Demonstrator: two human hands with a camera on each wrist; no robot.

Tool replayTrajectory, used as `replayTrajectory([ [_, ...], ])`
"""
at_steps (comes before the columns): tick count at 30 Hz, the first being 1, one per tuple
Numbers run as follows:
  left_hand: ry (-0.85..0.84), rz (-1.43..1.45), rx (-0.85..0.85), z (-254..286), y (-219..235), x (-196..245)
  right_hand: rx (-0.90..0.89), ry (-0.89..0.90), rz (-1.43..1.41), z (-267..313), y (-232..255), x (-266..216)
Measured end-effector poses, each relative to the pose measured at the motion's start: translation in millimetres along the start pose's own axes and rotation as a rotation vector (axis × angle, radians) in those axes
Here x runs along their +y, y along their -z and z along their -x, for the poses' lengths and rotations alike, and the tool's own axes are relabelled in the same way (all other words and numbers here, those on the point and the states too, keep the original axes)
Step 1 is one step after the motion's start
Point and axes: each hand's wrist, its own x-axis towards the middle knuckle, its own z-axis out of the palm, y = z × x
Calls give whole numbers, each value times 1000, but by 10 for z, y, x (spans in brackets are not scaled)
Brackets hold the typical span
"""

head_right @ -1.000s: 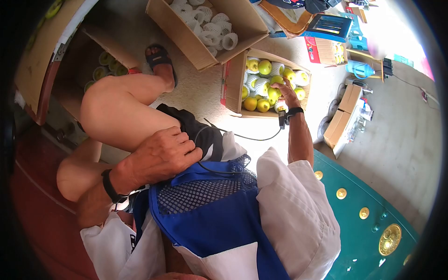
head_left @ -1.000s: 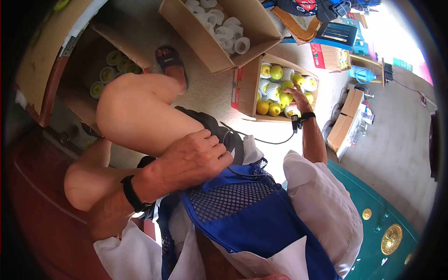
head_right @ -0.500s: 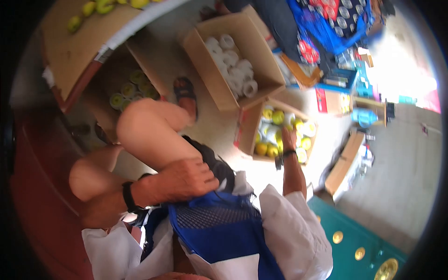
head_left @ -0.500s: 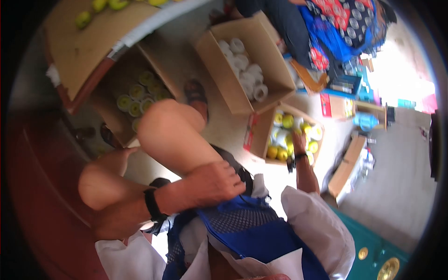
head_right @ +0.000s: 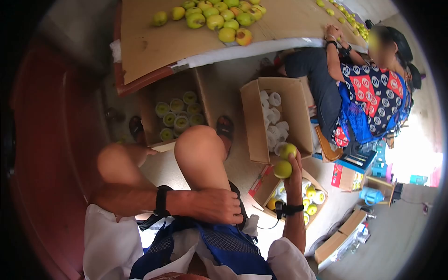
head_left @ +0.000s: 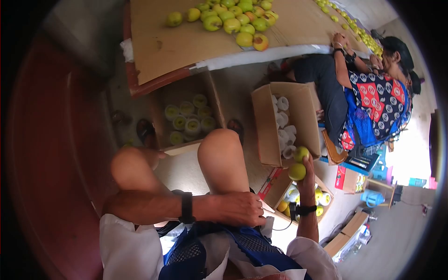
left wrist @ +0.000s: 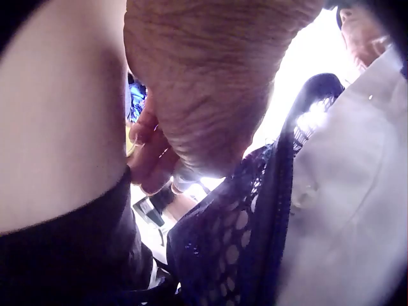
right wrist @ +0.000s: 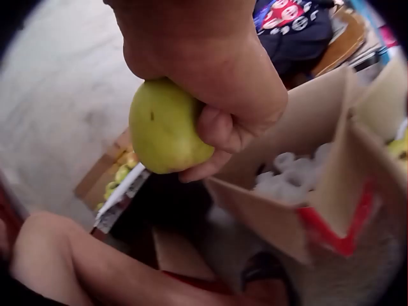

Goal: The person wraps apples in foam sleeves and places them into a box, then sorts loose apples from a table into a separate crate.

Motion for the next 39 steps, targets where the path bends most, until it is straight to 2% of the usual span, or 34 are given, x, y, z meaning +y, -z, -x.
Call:
replayTrajectory([
  [1, -4, -12, 5, -5, 15, -9, -69, -46, -116, -193, -266, -175],
  [3, -13, -34, 15, -11, 35, -24, -220, -34, -78, -506, -795, -540],
  [7, -20, -63, 58, -11, 73, -56, -409, 171, 113, -1217, -1747, -1036],
  [10, -12, -78, 94, -14, 172, -91, -512, 401, 394, -1789, -2433, -1280],
  [13, 10, -101, 147, -12, 226, -128, -493, 741, 709, -2313, -3083, -1392],
  [16, 30, -135, 167, 4, 291, -157, -315, 1025, 1277, -2387, -3653, -1628],
  [20, 53, -175, 98, -11, 421, -156, -246, 1173, 1449, -2730, -4172, -1616],
  [21, 63, -181, 71, -16, 437, -150, -222, 1155, 1475, -2785, -4260, -1576],
  [24, 34, -276, 141, -16, 399, -195, -151, 1114, 1537, -2903, -4397, -1423],
  [26, 71, -234, 87, -12, 447, -180, -109, 1105, 1552, -2902, -4412, -1340],
  [29, 100, -198, 84, -15, 460, -153, -133, 998, 1461, -2820, -4266, -1366],
  [30, 101, -191, 93, -20, 451, -150, -98, 1064, 1411, -2816, -4178, -1338],
  [33, 97, -165, 167, -19, 347, -161, -60, 1035, 1244, -2808, -3962, -1280],
  [36, 94, -142, 160, -18, 314, -185, -192, 889, 1260, -2805, -3779, -1280],
  [39, 135, -133, 40, -13, 404, -200, -201, 963, 1250, -2796, -3675, -1220],
])
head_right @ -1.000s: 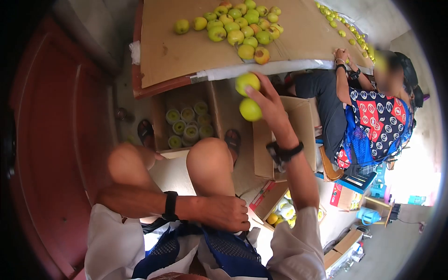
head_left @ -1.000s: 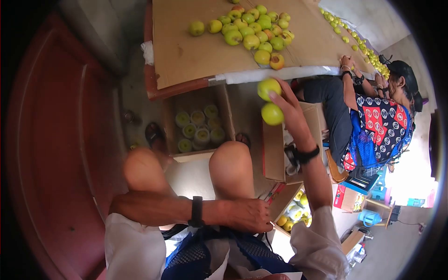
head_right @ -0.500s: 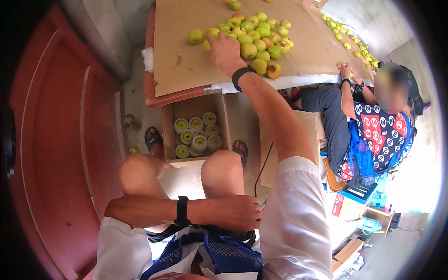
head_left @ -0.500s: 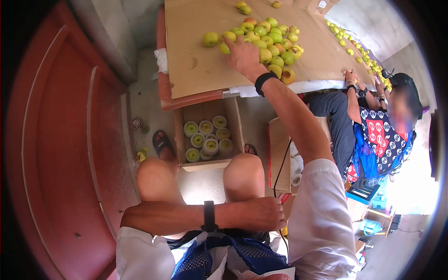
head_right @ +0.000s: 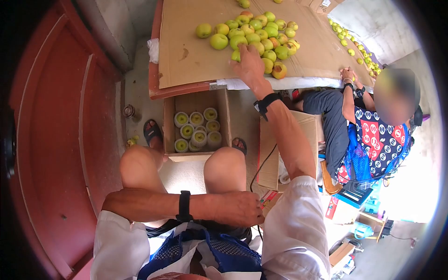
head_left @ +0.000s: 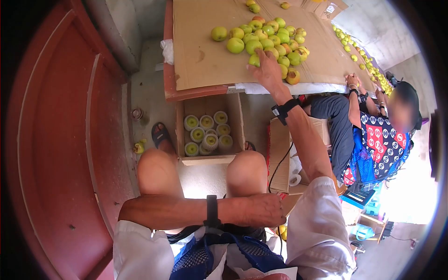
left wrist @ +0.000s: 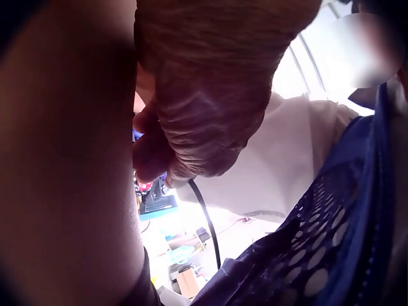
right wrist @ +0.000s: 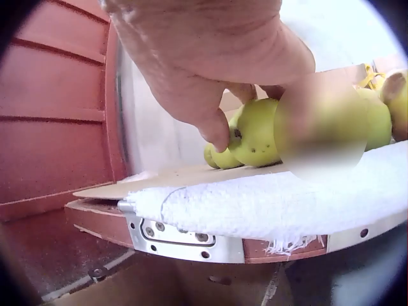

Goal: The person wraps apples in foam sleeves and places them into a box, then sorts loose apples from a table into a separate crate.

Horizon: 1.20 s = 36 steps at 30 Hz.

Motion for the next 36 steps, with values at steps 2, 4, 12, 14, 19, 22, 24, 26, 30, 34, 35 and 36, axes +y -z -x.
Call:
replayTrajectory([
  [2, 3, 11, -23, 2, 59, -22, 53, 55, -57, 49, -42, 76],
  [4, 3, 21, -37, 2, 66, -31, 65, 60, -100, 71, -74, 137],
  [12, 8, -1, -46, -55, 50, -35, 260, -23, 44, 44, -47, 48],
  [14, 5, 1, -43, -66, 55, -54, 252, -25, -52, 71, -58, 80],
  [19, -11, 20, -13, -82, 56, -60, 269, 24, -154, 122, -52, 158],
  [22, -5, 38, -44, -96, 70, -46, 256, 102, -111, 122, -87, 181],
  [24, -11, 43, -68, -115, 108, -65, 218, 122, 28, 152, 14, 37],
  [26, 9, 19, -89, -130, 148, -78, 237, 68, 50, 67, 9, 8],
  [30, 19, 12, -102, -168, 212, -106, 230, 2, 74, -18, 5, 23],
  [34, 13, 31, -90, -193, 170, -118, 324, -2, 3, 38, -37, 89],
  [35, 13, 33, -102, -202, 200, -100, 311, -20, 17, 45, -55, 117],
  [36, 12, 36, -115, -209, 216, -86, 297, -40, 32, 52, -68, 149],
])
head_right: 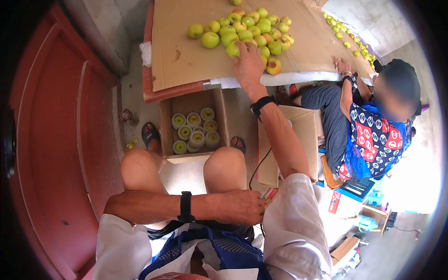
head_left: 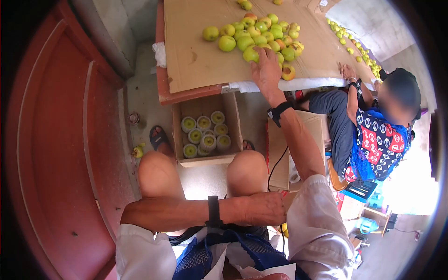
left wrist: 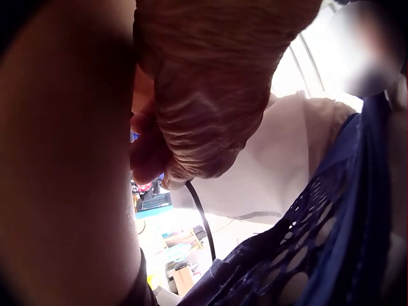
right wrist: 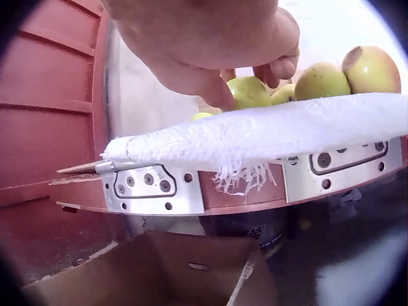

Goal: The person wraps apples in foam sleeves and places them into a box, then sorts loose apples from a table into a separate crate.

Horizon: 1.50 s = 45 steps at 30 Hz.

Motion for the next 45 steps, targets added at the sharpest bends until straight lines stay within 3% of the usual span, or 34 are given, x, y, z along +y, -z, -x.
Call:
replayTrajectory([
  [7, 12, 28, -30, 32, 94, -51, 20, -29, -27, -9, 70, -64],
  [9, -5, 7, -17, 57, 92, -53, 67, -11, -117, 138, 252, -115],
  [13, -40, -35, 119, 108, -18, -33, -11, -123, -246, 728, 568, 79],
  [17, -73, -65, 166, 169, -58, 8, -100, -235, -251, 1620, 959, 507],
  [20, -82, -73, 171, 228, -108, 75, -160, -418, -104, 2448, 1306, 857],
  [23, -104, -47, 115, 225, -84, 143, -142, -718, -51, 3445, 1663, 1228],
  [26, -129, 19, 33, 178, -145, 260, -94, -708, 242, 4453, 2248, 1462],
  [27, -136, 33, 6, 163, -179, 302, -89, -924, 243, 4659, 2462, 1378],
  [28, -151, 47, -9, 143, -221, 350, -60, -939, 318, 4976, 2650, 1439],
  [30, -171, 62, -31, 123, -312, 446, -19, -1176, 437, 5503, 2956, 1411],
  [34, -181, 99, -92, 111, -430, 484, -87, -1415, 596, 6383, 3322, 1489],
  [37, -162, 108, -74, 102, -429, 447, -115, -1429, 540, 6491, 3336, 1448],
  [40, -134, 100, -100, 127, -469, 413, -137, -1176, 528, 6322, 3211, 1476],
  [42, -136, 102, -79, 123, -481, 412, -216, -1011, 535, 6146, 2993, 1555],
  [45, -118, 117, -81, 136, -484, 396, -449, -996, 638, 5986, 2718, 1741],
])
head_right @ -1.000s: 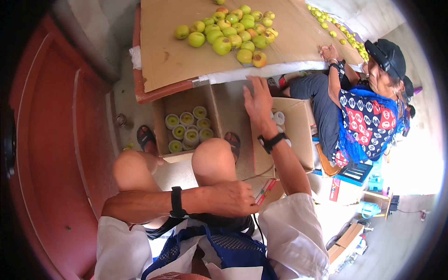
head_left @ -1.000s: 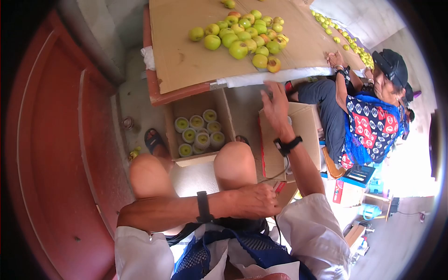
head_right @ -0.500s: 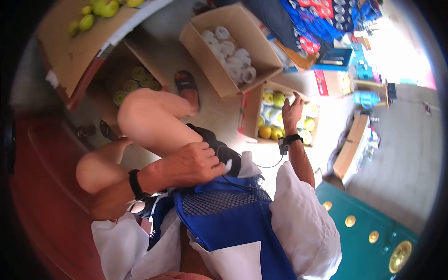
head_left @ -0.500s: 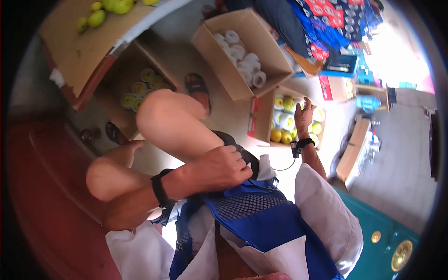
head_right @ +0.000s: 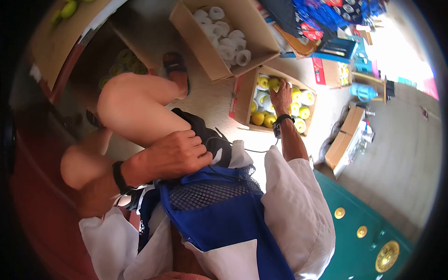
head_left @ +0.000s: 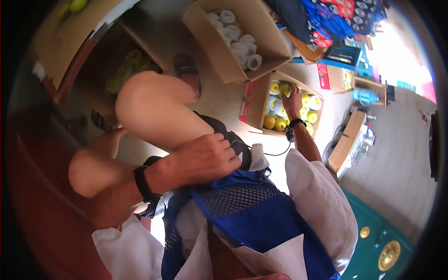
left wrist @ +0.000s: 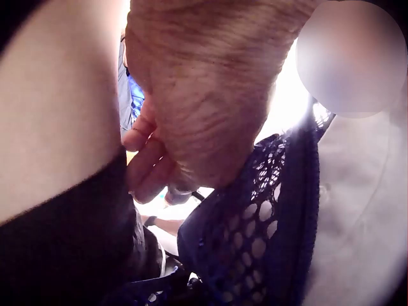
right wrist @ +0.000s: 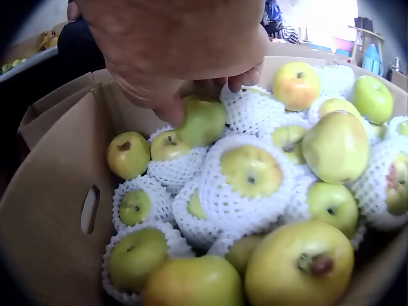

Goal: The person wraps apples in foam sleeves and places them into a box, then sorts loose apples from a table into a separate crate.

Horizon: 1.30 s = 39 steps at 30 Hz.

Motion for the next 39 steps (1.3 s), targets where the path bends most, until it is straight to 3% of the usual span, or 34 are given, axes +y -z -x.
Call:
replayTrajectory([
  [3, 9, -3, 4, 20, 33, -28, -148, 2, 163, -246, -66, -172],
  [5, 25, -35, 15, 83, 61, -38, -118, 73, 167, -364, -354, 24],
  [7, 20, -61, 42, 98, 24, -20, -103, 25, 158, -297, -98, -163],
  [10, -4, -22, 86, 107, -17, -22, -86, -73, -129, -260, 83, -8],
  [11, 5, -28, 73, 106, -27, 1, -7, -1, -341, -281, 12, 241],
  [13, 25, -40, 47, 114, -32, 45, 132, -111, -719, -237, 21, 531],
  [15, 26, -23, 50, 142, -56, 75, -82, -429, -956, -224, 202, 840],
  [16, 28, -16, 48, 156, -69, 84, -118, -584, -976, -157, 488, 712],
  [19, 39, -16, 44, 159, -74, 97, -147, -703, -1257, 42, 621, 964],
  [23, 50, -5, 25, 147, -51, 86, -367, -769, -1168, 235, 522, 1347],
  [25, 55, 1, 29, 140, -62, 84, -351, -799, -1006, 359, 455, 1418],
  [27, 58, 9, 31, 137, -73, 84, -460, -740, -676, 400, 213, 1628],
  [28, 58, 15, 33, 137, -78, 83, -519, -615, -458, 402, 197, 1590],
  [29, 58, 19, 35, 133, -85, 76, -668, -593, -327, 358, 224, 1575],
  [31, 53, 9, 38, 132, -105, 85, -694, -595, -314, 431, 372, 1236],
  [32, 56, -10, 40, 134, -104, 74, -852, -688, -559, 466, 556, 1057],
  [33, 47, -4, 41, 130, -103, 68, -915, -615, -796, 478, 425, 1182],
  [34, 43, -10, 41, 122, -103, 73, -973, 87, -572, 372, -60, 1704],
  [35, 41, -25, 41, 120, -91, 61, -721, 710, -358, 272, -491, 2161],
  [36, 34, -30, 30, 129, -84, 48, -721, 644, -323, 285, -506, 2148],
  [37, 25, -32, 20, 133, -83, 44, -792, 415, -363, 346, -355, 1992],
  [39, 3, -48, 18, 137, -59, 20, -852, -272, -670, 455, -108, 1685],
])
